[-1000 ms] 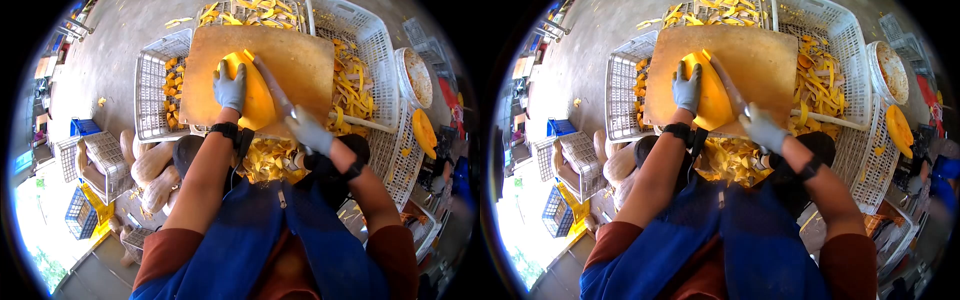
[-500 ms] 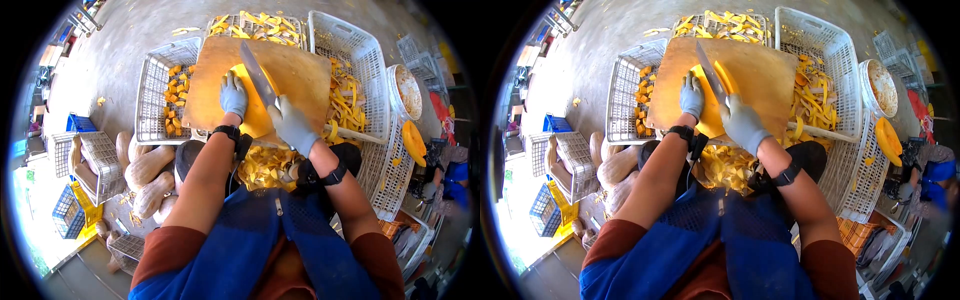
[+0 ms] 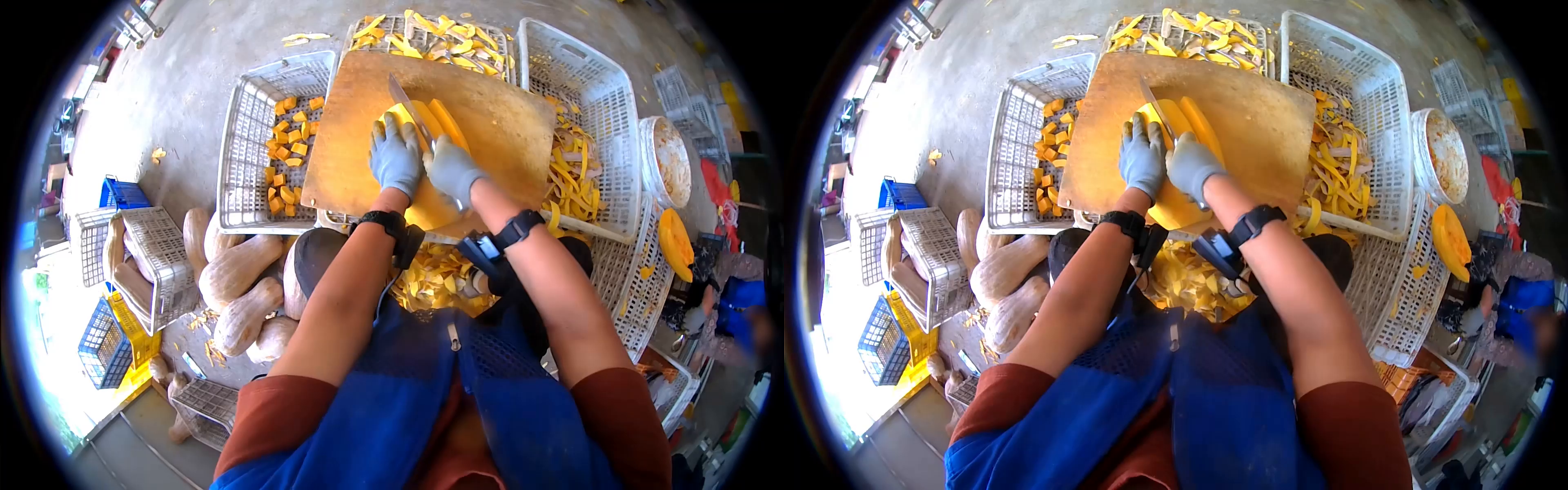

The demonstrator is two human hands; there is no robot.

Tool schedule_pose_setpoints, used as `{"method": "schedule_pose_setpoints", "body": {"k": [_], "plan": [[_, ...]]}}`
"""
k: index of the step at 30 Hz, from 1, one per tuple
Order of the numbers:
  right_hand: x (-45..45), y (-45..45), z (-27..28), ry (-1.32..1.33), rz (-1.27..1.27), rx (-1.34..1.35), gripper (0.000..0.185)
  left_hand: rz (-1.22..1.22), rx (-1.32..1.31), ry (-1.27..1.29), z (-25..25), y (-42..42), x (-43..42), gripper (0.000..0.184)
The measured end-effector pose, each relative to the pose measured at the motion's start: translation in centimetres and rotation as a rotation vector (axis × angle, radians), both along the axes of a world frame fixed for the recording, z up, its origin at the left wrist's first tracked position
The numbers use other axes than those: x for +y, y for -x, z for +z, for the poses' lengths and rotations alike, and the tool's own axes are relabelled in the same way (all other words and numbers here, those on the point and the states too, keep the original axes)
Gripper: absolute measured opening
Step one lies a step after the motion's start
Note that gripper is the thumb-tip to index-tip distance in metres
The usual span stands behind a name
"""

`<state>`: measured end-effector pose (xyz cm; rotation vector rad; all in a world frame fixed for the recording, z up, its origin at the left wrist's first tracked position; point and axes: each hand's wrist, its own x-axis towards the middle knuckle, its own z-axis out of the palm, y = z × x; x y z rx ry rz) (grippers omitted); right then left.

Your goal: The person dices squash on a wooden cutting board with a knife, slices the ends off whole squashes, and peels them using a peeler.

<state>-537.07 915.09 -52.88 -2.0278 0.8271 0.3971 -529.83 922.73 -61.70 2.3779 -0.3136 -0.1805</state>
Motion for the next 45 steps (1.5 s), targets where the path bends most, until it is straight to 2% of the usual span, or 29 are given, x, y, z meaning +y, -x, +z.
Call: {"method": "schedule_pose_setpoints", "body": {"k": [2,4,6,8,9,12,14,15,17,18,19,20,21,22,26,29,33,34,39,45], "plan": [[-0.5,1.9,3.4,-0.112,0.028,0.039,0.036,-0.01,0.009,0.004,0.0,0.6,-0.4,0.058],[-0.3,6.1,2.5,0.025,0.057,-0.063,0.036,0.002,0.011,-0.006,0.3,0.6,-0.1,0.058],[0.8,12.6,1.8,0.051,0.105,-0.122,0.035,0.011,0.002,-0.017,0.3,0.4,-0.4,0.058],[2.7,15.0,1.8,0.023,0.006,-0.114,0.038,0.007,0.001,-0.027,0.2,0.8,-0.2,0.058],[3.8,15.4,0.4,0.009,-0.06,-0.162,0.04,0.02,0.012,-0.032,0.3,0.8,-0.2,0.058],[5.4,15.3,-6.8,0.217,-0.039,-0.309,0.041,0.035,0.01,-0.019,0.9,1.1,-0.3,0.056],[5.4,15.3,-8.1,0.164,-0.089,-0.4,0.041,0.072,-0.021,0.029,-0.2,0.7,0.1,0.053],[5.9,16.2,-8.3,0.129,-0.12,-0.426,0.041,0.066,0.062,0.289,-2.4,0.4,0.8,0.05],[5.8,15.8,-2.4,0.165,-0.132,-0.35,0.037,0.062,0.215,0.82,-6.4,-1.7,2.3,0.044],[5.5,15.7,-0.8,0.206,-0.118,-0.337,0.036,0.148,0.251,0.863,-3.4,-0.5,3.5,0.034],[5.2,15.4,0.4,0.251,-0.106,-0.325,0.034,0.222,0.293,0.91,-2.7,0.0,4.1,0.032],[5.0,14.4,1.2,0.368,-0.058,-0.489,0.029,0.295,0.34,0.956,-2.3,0.5,4.5,0.031],[5.0,13.2,2.4,0.356,-0.032,-0.485,0.028,0.367,0.389,1.001,-2.2,0.7,4.9,0.03],[4.9,11.9,3.8,0.347,-0.004,-0.484,0.027,0.378,0.312,1.019,-3.8,0.2,4.8,0.026],[5.0,7.6,4.6,0.366,0.092,-0.439,0.024,0.167,-0.116,0.564,-2.5,-0.5,4.5,0.028],[5.0,5.6,3.8,0.358,0.151,-0.285,0.025,0.115,-0.221,0.467,-2.9,-0.7,3.3,0.028],[5.5,4.9,2.9,0.38,0.159,-0.149,0.028,0.026,-0.167,0.207,-4.7,0.6,2.8,0.042],[5.6,4.9,2.8,0.366,0.151,-0.126,0.029,-0.014,-0.088,0.192,-3.7,0.7,3.2,0.047],[5.4,2.6,2.5,0.312,0.161,-0.051,0.029,-0.014,-0.098,0.168,-3.0,0.8,3.3,0.047],[4.5,-0.9,-3.7,0.418,0.207,-0.101,0.033,-0.024,-0.117,0.159,-4.3,0.6,3.4,0.046]]}}
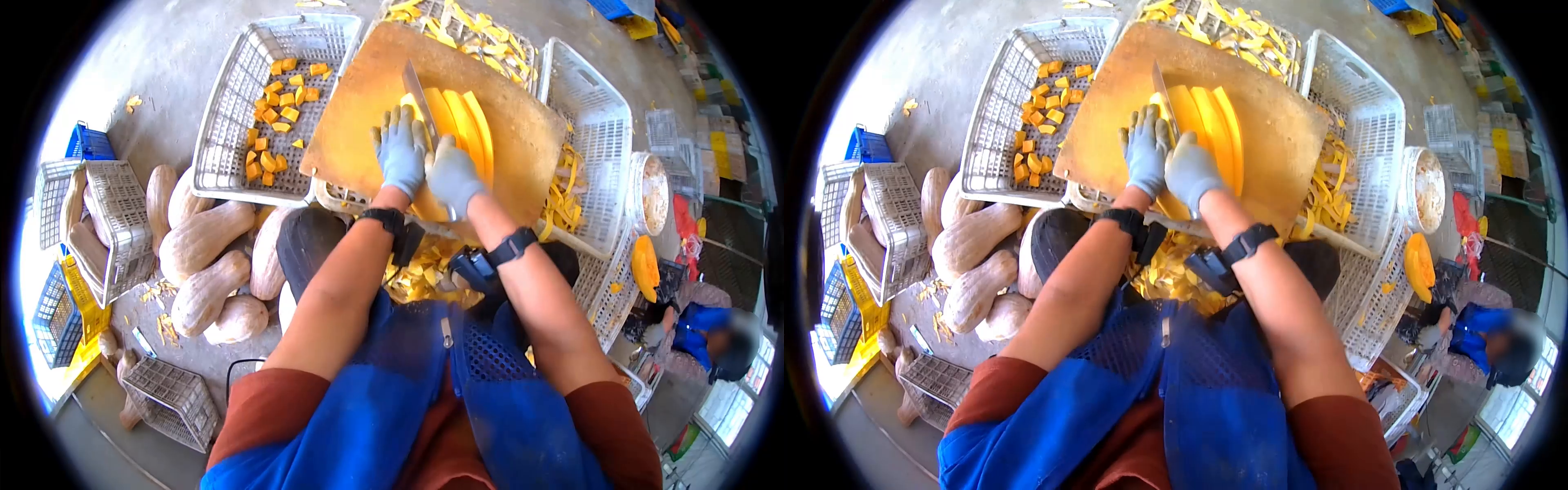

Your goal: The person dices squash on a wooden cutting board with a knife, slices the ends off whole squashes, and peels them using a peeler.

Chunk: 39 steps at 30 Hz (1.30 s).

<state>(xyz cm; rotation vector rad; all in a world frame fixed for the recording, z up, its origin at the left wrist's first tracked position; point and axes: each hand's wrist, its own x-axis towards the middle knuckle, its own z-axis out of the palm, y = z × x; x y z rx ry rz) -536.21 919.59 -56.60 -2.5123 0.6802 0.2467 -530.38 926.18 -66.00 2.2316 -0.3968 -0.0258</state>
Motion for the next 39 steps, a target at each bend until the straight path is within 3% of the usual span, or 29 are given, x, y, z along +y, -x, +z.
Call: {"method": "schedule_pose_setpoints", "body": {"k": [5,7,9,12,15,17,21,24,29,33,36,39], "plan": [[-1.4,1.3,7.9,-0.544,-0.142,0.228,0.031,-0.008,0.027,-0.02,1.4,-0.3,-0.2,0.048],[-0.2,5.8,9.8,-0.466,-0.095,0.264,0.032,-0.001,0.034,-0.024,1.4,0.0,-0.2,0.049],[1.1,11.8,5.5,-0.15,-0.007,0.048,0.033,0.01,0.034,-0.023,1.4,0.0,-0.3,0.049],[3.3,11.8,3.1,-0.198,-0.115,0.126,0.029,0.022,0.033,0.011,0.8,-0.4,-0.4,0.048],[4.7,12.6,-2.2,-0.145,-0.136,-0.037,0.028,0.039,0.014,0.035,0.0,-0.8,-0.8,0.048],[4.3,12.7,-1.5,-0.138,-0.109,-0.111,0.028,0.016,0.027,0.035,0.2,-0.9,0.0,0.044],[3.2,13.5,1.8,-0.07,-0.096,-0.338,0.032,0.264,0.399,1.093,0.9,-1.6,2.9,0.035],[3.6,12.4,5.9,-0.011,-0.044,-0.274,0.032,0.386,0.447,1.09,1.7,-0.3,5.5,0.037],[5.0,9.5,6.8,0.012,0.025,-0.133,0.03,0.297,0.172,0.841,1.4,0.9,4.5,0.028],[5.6,8.8,5.7,0.044,0.018,0.038,0.029,0.167,0.038,0.453,1.4,0.8,3.6,0.03],[5.9,8.4,6.3,0.031,0.005,0.076,0.03,0.169,-0.209,0.118,0.7,1.4,2.3,0.032],[5.7,7.8,6.4,0.008,0.017,0.161,0.033,0.104,-0.229,0.067,-0.3,1.6,2.6,0.039]]}}
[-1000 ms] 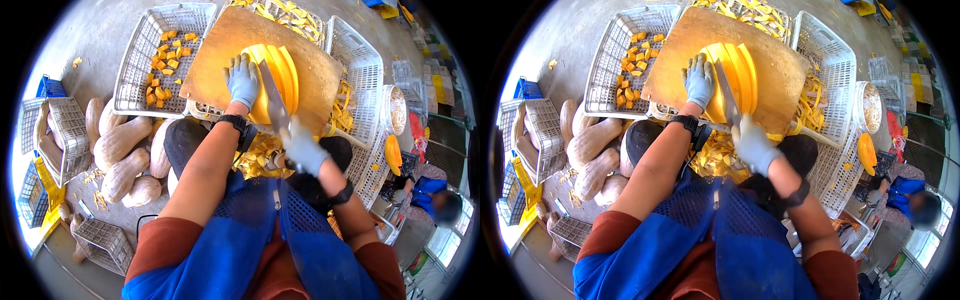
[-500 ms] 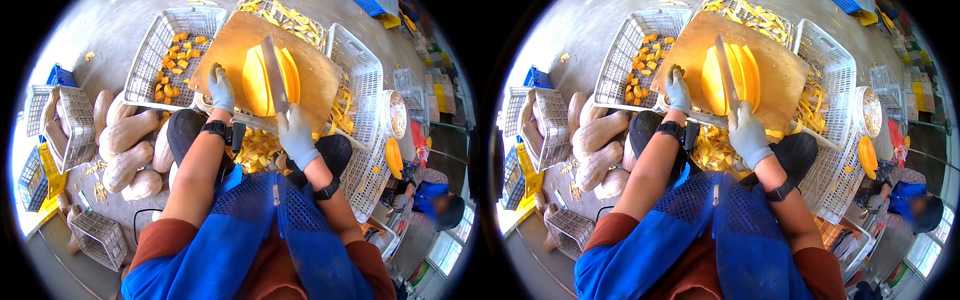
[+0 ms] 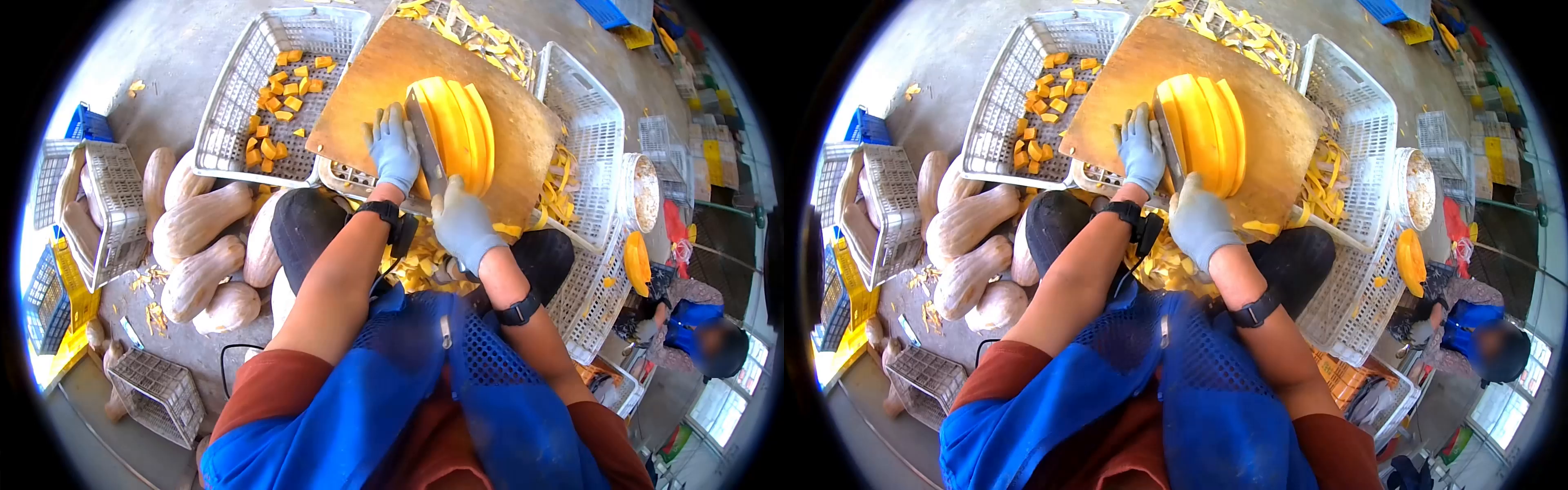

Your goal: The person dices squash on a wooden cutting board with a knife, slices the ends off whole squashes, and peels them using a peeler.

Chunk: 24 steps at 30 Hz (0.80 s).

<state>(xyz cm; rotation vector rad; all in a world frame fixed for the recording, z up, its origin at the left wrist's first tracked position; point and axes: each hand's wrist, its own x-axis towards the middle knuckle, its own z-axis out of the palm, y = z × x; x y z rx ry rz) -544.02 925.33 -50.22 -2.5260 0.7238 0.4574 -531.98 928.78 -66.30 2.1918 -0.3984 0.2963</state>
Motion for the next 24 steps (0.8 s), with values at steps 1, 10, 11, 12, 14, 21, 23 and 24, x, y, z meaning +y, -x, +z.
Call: {"method": "schedule_pose_setpoints", "body": {"k": [1,10,11,12,14,21,23,24], "plan": [[-0.2,-0.2,-0.2,-0.007,-0.011,0.005,0.034,-0.007,-0.017,-0.009,0.2,0.1,0.0,0.039],[-1.9,-4.0,-3.5,-0.107,-0.05,-0.024,0.034,0.011,-0.061,-0.121,0.1,0.1,-0.4,0.035],[-2.2,-4.6,-3.6,-0.115,-0.053,-0.018,0.033,0.022,-0.104,-0.134,-0.4,0.0,-0.4,0.033],[-2.7,-5.1,-3.3,-0.109,-0.05,-0.012,0.032,0.018,-0.098,-0.104,-0.8,-0.1,-0.4,0.033],[-3.6,-5.8,-1.9,-0.179,-0.07,0.051,0.032,0.023,-0.071,-0.037,-0.5,-0.1,-0.4,0.031],[-4.3,-4.4,-5.0,-0.144,-0.006,-0.062,0.032,0.047,-0.109,-0.069,0.9,-1.3,-1.2,0.025],[-3.7,-4.0,-5.8,-0.127,-0.024,-0.066,0.033,0.032,-0.074,-0.1,0.5,-1.0,-1.0,0.025],[-2.9,-3.8,-6.7,-0.125,-0.049,-0.055,0.034,0.018,-0.069,-0.101,0.3,-0.7,-0.8,0.026]]}}
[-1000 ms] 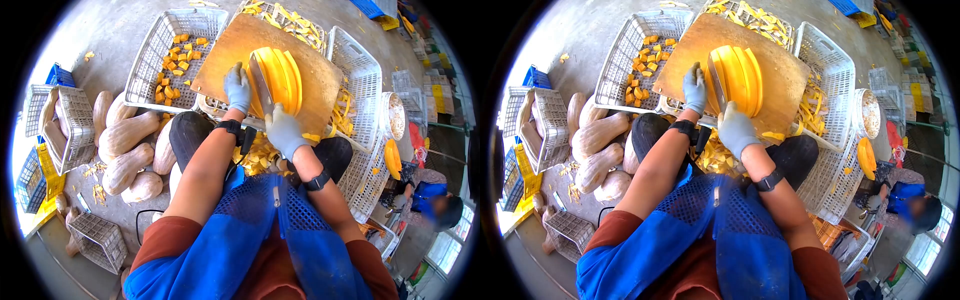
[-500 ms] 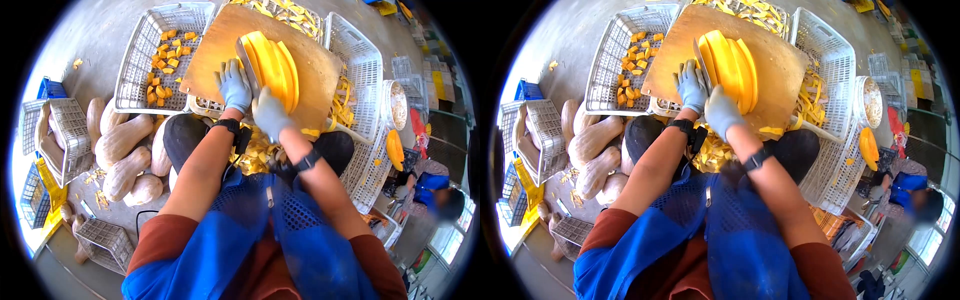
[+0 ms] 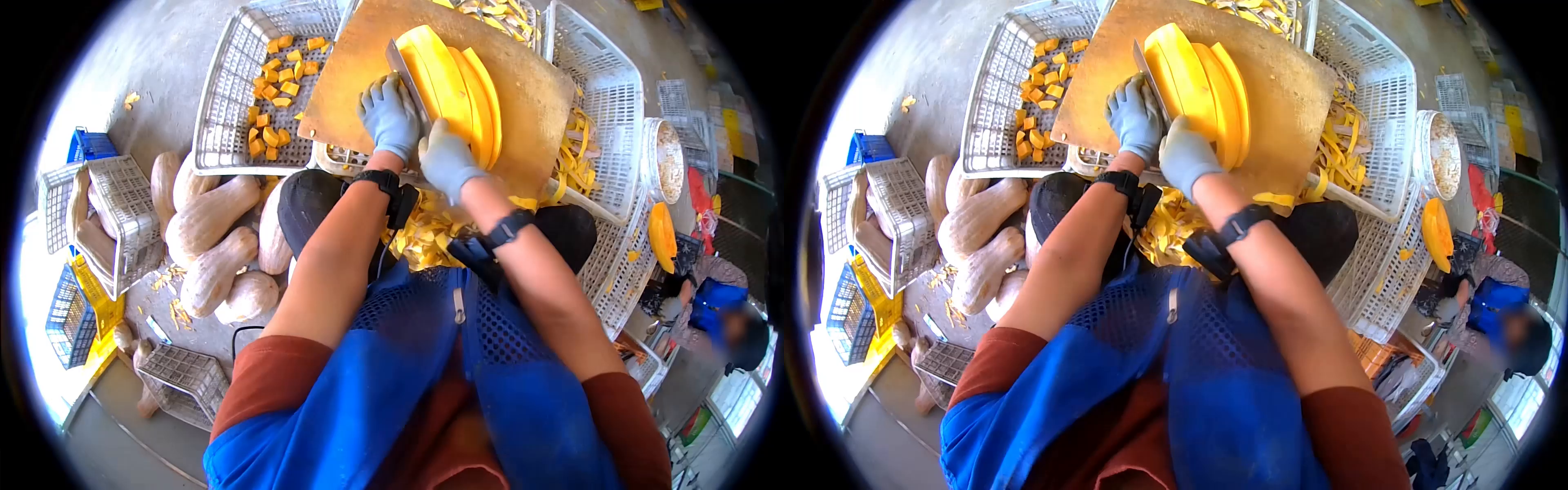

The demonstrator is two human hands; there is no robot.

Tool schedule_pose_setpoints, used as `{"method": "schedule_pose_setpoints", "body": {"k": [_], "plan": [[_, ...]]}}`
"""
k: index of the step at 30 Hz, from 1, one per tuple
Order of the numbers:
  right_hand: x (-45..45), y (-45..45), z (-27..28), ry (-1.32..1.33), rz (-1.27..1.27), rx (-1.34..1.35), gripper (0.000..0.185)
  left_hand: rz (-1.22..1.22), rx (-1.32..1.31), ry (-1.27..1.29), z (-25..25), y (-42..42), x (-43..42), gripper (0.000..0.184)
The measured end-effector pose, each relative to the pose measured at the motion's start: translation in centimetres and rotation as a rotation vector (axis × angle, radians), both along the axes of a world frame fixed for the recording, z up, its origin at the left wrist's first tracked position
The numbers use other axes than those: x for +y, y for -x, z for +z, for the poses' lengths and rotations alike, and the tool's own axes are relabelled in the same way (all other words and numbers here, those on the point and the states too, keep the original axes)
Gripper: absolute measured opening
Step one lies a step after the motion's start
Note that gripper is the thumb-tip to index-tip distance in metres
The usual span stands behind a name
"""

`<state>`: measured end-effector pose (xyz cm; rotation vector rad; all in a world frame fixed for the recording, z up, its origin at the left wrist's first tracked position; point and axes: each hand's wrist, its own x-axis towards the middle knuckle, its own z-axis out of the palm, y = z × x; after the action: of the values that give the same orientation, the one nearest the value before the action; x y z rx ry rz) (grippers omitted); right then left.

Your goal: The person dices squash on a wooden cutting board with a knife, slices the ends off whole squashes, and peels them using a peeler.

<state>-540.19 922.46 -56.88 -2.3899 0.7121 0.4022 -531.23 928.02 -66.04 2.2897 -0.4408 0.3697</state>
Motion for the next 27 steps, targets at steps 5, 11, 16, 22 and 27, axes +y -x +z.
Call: {"method": "schedule_pose_setpoints", "body": {"k": [5,11,16,22,27], "plan": [[-0.8,0.3,-1.0,-0.049,-0.015,-0.173,0.033,-0.041,-0.009,0.003,0.4,-0.6,-0.1,0.031],[-2.7,5.2,6.7,-0.293,-0.307,-0.361,0.031,-0.053,0.405,0.178,1.2,-2.2,-0.2,0.048],[-6.3,12.7,2.4,0.112,-0.294,-0.335,0.033,-0.103,0.586,-0.183,7.8,-3.0,-4.2,0.105],[-2.8,14.7,0.7,-0.047,-0.324,-0.225,0.033,-0.206,0.642,-0.337,7.5,-3.7,-6.0,0.105],[1.3,14.4,0.7,-0.26,-0.371,-0.402,0.028,-0.604,0.492,-0.315,5.5,-6.1,-4.3,0.095]]}}
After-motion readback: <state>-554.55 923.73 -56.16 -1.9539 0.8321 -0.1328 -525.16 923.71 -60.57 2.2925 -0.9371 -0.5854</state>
